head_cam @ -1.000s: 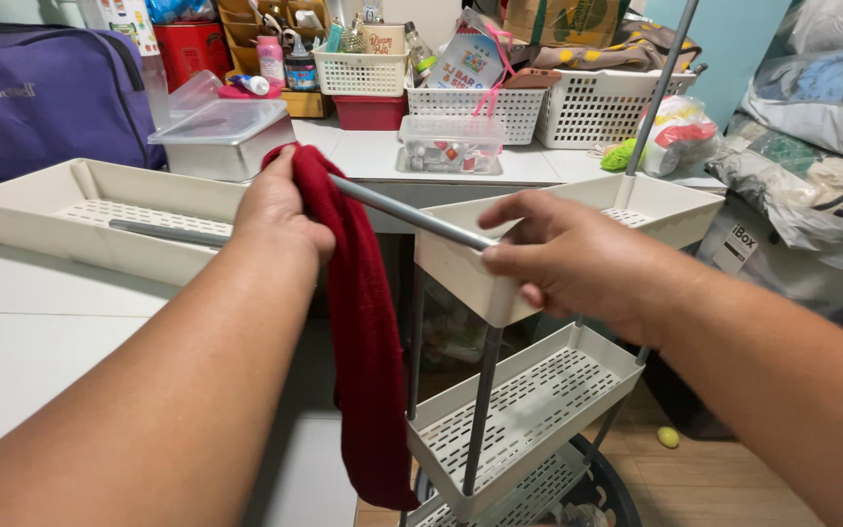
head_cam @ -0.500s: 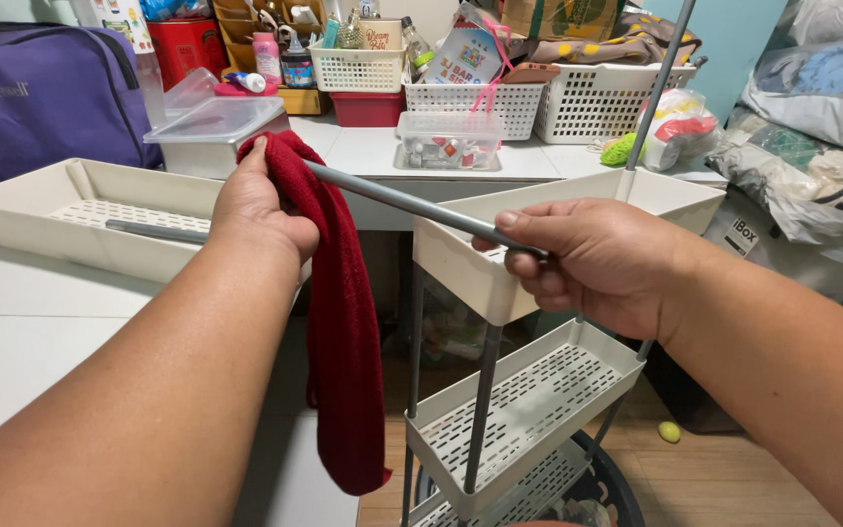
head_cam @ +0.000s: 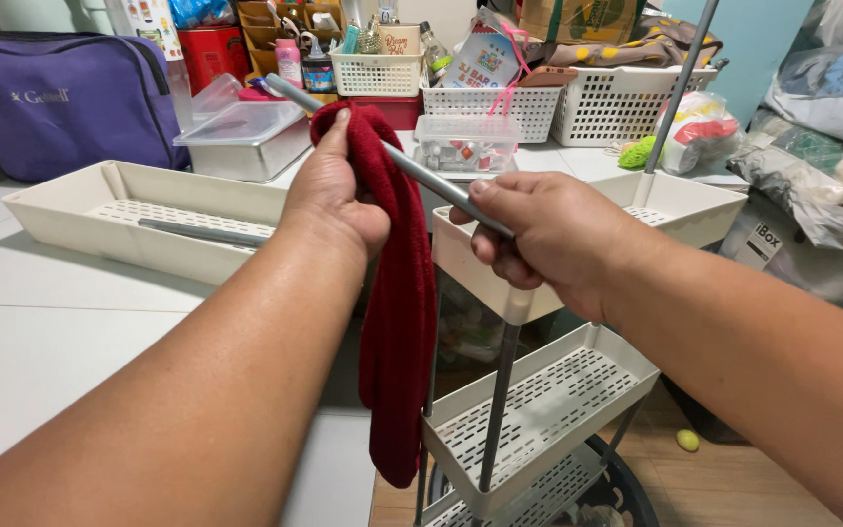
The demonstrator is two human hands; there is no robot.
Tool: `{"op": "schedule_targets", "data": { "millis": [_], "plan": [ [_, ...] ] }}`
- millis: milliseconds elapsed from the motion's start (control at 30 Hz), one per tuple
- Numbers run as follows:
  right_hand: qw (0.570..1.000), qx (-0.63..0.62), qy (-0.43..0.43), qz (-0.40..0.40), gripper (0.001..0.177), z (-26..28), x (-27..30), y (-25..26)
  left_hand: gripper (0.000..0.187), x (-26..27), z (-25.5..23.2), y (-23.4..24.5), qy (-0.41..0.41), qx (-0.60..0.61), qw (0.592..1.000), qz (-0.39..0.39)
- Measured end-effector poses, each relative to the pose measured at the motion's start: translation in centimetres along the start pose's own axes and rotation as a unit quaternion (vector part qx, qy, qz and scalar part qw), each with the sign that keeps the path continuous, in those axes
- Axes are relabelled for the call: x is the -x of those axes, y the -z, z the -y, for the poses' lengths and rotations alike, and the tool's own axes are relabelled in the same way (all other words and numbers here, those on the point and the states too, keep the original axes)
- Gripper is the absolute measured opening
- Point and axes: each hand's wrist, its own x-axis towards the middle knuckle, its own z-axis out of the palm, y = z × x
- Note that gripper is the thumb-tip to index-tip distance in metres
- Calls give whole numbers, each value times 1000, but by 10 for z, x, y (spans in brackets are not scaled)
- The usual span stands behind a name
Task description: The person assembles a three-tier plastic shelf by inserting metal poles into the basket slots and wiping the poles with a red cloth. The person repeatedly inserts and removes the poles while cleaning them, then reinserts them into the baskets.
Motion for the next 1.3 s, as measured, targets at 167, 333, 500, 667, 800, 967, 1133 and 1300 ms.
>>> {"op": "schedule_targets", "data": {
  "millis": [167, 333, 500, 667, 800, 967, 1133, 1300],
  "plan": [
    [984, -155, -86, 10, 22, 4, -13, 2, 22, 10, 13, -8, 21, -32, 999, 28],
    [992, 27, 103, -68, 12, 11, -21, -7, 28, 17, 14, -14, 22, -61, 997, 33],
    [945, 166, 260, -109, 14, 19, -25, -14, 26, 19, 15, -18, 29, -35, 998, 52],
    [994, 52, 78, -55, 26, 27, -31, -14, 27, 19, 5, -15, 36, -64, 997, 26],
    [992, -98, -64, 35, 38, 26, -34, -10, 28, 15, 6, -12, 35, -49, 997, 39],
    [990, -123, -71, 13, 32, 16, -43, -4, 25, 13, 27, -9, 42, -70, 994, 67],
    [953, 189, 223, -84, 21, 3, -42, -4, 25, 19, 34, -12, 61, -111, 991, 32],
    [842, 413, 317, -143, 29, 8, -27, 0, 26, 35, 30, -35, 79, -120, 990, 6]
  ]
}}
